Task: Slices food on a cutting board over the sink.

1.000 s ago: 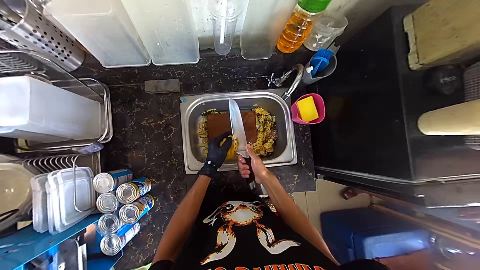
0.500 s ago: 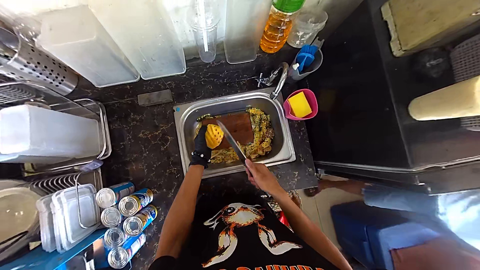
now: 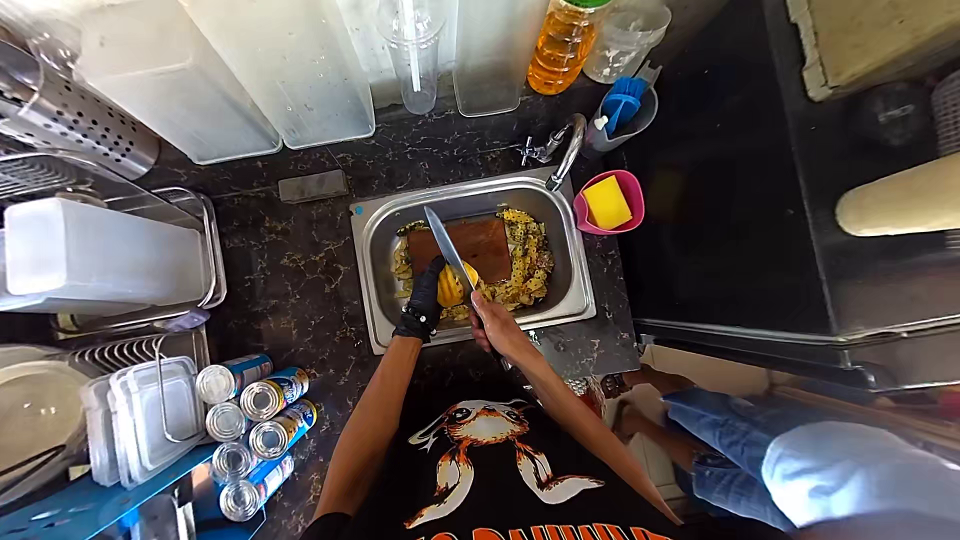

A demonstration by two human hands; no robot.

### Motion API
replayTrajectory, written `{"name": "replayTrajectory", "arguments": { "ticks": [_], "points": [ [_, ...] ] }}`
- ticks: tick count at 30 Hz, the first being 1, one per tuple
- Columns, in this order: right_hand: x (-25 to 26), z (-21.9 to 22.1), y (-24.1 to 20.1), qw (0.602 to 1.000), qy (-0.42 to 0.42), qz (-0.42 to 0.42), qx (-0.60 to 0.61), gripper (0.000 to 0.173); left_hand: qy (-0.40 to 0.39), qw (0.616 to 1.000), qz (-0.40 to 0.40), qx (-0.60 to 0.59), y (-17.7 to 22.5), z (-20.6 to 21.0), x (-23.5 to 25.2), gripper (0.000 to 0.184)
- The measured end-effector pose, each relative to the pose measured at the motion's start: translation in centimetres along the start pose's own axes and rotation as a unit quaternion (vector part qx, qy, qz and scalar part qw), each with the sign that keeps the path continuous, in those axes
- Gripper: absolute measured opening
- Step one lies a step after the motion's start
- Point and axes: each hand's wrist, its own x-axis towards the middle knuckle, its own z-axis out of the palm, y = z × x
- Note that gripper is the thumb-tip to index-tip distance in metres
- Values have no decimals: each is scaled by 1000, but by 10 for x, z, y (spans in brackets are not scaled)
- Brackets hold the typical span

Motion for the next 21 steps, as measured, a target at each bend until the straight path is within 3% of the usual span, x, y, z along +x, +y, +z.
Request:
{"name": "replayTrajectory", "arguments": {
  "ticks": [5, 11, 14, 17, 19, 21],
  "points": [
    [6, -3, 12, 999, -19, 4, 28, 61, 2, 993, -93, -73, 12, 0, 2, 45],
    [17, -3, 24, 984, -25, 79, 159, 63, 20, 996, -83, 3, 5, -1, 15, 48],
    [29, -18, 29, 947, -104, 128, 277, 67, 40, 993, -88, 61, -5, 1, 19, 52],
    [33, -35, 39, 881, -223, 113, 402, 70, 61, 986, -103, 115, -16, -12, 32, 56],
    [29, -40, 38, 895, -192, 92, 391, 70, 70, 982, -112, 134, -22, -25, 34, 61],
    [25, -43, 33, 963, -52, 77, 253, 66, 66, 986, -100, 117, -25, -39, 37, 62]
  ]
}}
